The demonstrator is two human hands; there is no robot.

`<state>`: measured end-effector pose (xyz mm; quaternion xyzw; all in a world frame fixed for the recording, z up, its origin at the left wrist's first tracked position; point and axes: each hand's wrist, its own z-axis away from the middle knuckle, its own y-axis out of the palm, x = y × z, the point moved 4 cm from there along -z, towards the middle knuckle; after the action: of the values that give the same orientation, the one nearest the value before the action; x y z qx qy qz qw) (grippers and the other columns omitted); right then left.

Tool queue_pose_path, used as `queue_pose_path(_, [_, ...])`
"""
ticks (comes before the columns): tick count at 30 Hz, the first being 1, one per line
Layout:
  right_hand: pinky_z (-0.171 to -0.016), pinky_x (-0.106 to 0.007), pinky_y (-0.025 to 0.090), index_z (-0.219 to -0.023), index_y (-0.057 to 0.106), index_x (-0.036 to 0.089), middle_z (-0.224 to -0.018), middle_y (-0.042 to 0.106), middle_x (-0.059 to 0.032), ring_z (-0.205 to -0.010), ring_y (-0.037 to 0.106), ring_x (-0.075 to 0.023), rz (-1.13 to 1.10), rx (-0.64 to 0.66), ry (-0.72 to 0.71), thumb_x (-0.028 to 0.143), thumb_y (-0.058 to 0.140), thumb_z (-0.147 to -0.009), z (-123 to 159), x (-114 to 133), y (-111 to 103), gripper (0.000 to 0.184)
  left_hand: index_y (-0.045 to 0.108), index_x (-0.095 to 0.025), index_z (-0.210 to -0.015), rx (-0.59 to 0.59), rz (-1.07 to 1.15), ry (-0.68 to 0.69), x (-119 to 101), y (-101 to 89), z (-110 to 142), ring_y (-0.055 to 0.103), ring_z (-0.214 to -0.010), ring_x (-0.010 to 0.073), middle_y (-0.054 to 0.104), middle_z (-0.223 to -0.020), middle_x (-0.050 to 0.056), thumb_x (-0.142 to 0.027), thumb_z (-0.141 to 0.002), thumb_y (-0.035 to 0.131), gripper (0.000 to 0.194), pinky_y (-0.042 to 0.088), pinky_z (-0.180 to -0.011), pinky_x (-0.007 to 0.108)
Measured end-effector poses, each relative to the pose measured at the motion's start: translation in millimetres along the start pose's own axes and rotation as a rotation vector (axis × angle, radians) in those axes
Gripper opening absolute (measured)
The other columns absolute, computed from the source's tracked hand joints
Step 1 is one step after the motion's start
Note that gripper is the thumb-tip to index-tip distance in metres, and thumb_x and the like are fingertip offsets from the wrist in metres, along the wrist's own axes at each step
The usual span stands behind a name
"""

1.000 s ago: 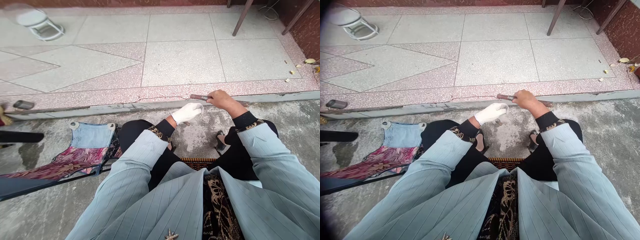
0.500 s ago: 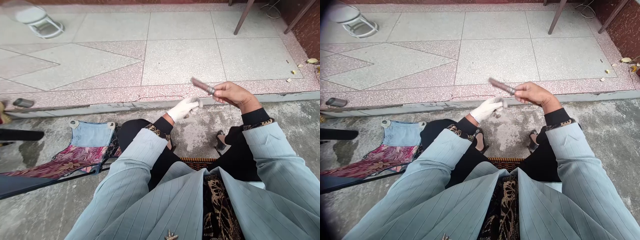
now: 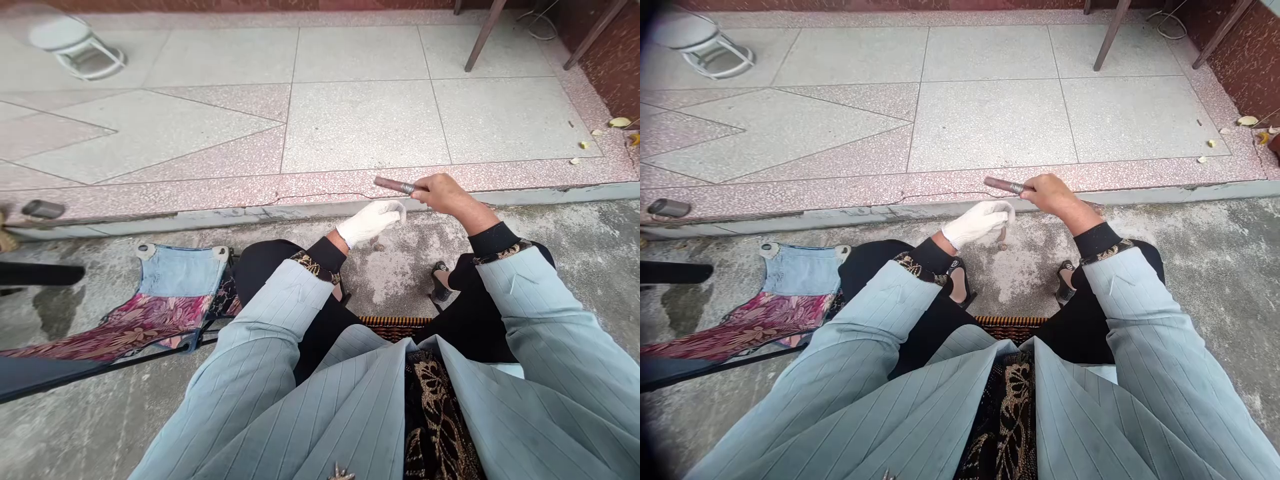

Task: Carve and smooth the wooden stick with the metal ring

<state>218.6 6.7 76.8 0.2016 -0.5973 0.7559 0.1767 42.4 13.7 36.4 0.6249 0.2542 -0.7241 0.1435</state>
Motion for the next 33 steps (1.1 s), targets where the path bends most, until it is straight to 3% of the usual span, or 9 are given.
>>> queue_pose_path(5, [-0.06, -0.028, 0.039, -0.074, 0.077, 0.024, -0.064, 0.066, -0.0007, -0.066, 0.055, -0.0171, -0.039, 0.46, -0.05, 0.034, 0.082, -0.067, 6.9, 1.8, 26.9, 0.013, 0.065, -0.014, -0.079, 0.154, -0.3, 0.026, 0.3, 0.9, 5.8, 0.049, -0.062, 0.0112, 0.059, -0.07, 0.0, -0.028, -0.082, 0.055, 0.017, 0.037, -0.061, 0.024])
queue_pose_path(8, [-0.058, -0.026, 0.042, -0.081, 0.078, 0.024, -0.065, 0.067, 0.003, -0.064, 0.056, -0.0141, -0.103, 0.576, -0.091, 0.04, 0.084, -0.063, 16.2, 3.0, 20.5, 0.026, 0.066, -0.014, -0.085, 0.244, -0.196, -0.012, 5.1, 2.5, 8.4, 0.046, -0.058, 0.0099, 0.056, -0.068, -0.001, -0.033, -0.083, 0.059, 0.02, 0.036, -0.057, 0.023])
queue_pose_path(10, [-0.058, -0.024, 0.042, -0.087, 0.077, 0.02, -0.067, 0.066, 0.003, -0.062, 0.055, -0.0112, -0.225, 0.623, -0.147, 0.045, 0.083, -0.065, 22.8, 4.6, 9.0, 0.035, 0.065, -0.014, -0.091, 0.225, -0.044, -0.055, 10.4, 2.2, 7.6, 0.044, -0.055, 0.0089, 0.054, -0.067, -0.002, -0.035, -0.086, 0.059, 0.022, 0.036, -0.055, 0.022])
queue_pose_path(12, [-0.057, -0.023, 0.04, -0.089, 0.074, 0.016, -0.068, 0.064, 0.0018, -0.059, 0.052, -0.0091, -0.439, 0.561, -0.194, 0.049, 0.079, -0.071, 26.5, 5.9, -5.9, 0.038, 0.063, -0.014, -0.094, 0.141, 0.118, -0.04, 14.3, 1.1, 5.0, 0.043, -0.054, 0.0081, 0.05, -0.064, -0.003, -0.037, -0.09, 0.057, 0.024, 0.036, -0.055, 0.022])
queue_pose_path(16, [-0.051, -0.023, 0.036, -0.079, 0.065, 0.014, -0.066, 0.059, -0.0014, -0.055, 0.047, -0.0081, -0.744, 0.13, -0.127, 0.047, 0.072, -0.082, 20.8, -2.8, -26.1, 0.034, 0.059, -0.014, -0.092, 0.041, 0.286, 0.03, 15.9, 4.0, 0.9, 0.037, -0.052, 0.0068, 0.041, -0.062, -0.005, -0.041, -0.093, 0.055, 0.027, 0.033, -0.054, 0.021])
queue_pose_path(20, [-0.052, -0.024, 0.036, -0.077, 0.064, 0.012, -0.062, 0.056, -0.0019, -0.053, 0.045, -0.0084, -0.555, -0.086, 0.028, 0.036, 0.068, -0.087, 6.0, -13.5, -18.3, 0.026, 0.06, -0.015, -0.093, 0.059, 0.139, 0.05, 7.6, 7.1, 2.5, 0.038, -0.055, 0.0072, 0.048, -0.069, -0.002, -0.039, -0.093, 0.053, 0.025, 0.032, -0.054, 0.022])
queue_pose_path(26, [-0.062, -0.028, 0.038, -0.089, 0.075, 0.012, -0.069, 0.065, -0.0054, -0.063, 0.055, -0.0139, -0.049, -0.08, 0.099, 0.031, 0.063, -0.088, -5.4, -12.8, -5.8, 0.022, 0.063, -0.015, -0.092, 0.047, -0.21, 0.099, -5.5, -1.4, 7.3, 0.055, -0.081, 0.0134, 0.064, -0.091, 0.004, -0.036, -0.091, 0.047, 0.026, 0.044, -0.078, 0.029])
queue_pose_path(33, [-0.071, -0.03, 0.039, -0.109, 0.076, 0.016, -0.093, 0.072, -0.0112, -0.084, 0.062, -0.022, 0.297, 0.001, 0.06, 0.036, 0.057, -0.091, -7.4, -7.4, 1.7, 0.033, 0.064, -0.014, -0.094, 0.108, -0.346, 0.099, -10.1, -0.8, 9.1, 0.058, -0.084, 0.015, 0.066, -0.094, 0.005, -0.037, -0.093, 0.042, 0.032, 0.044, -0.081, 0.028])
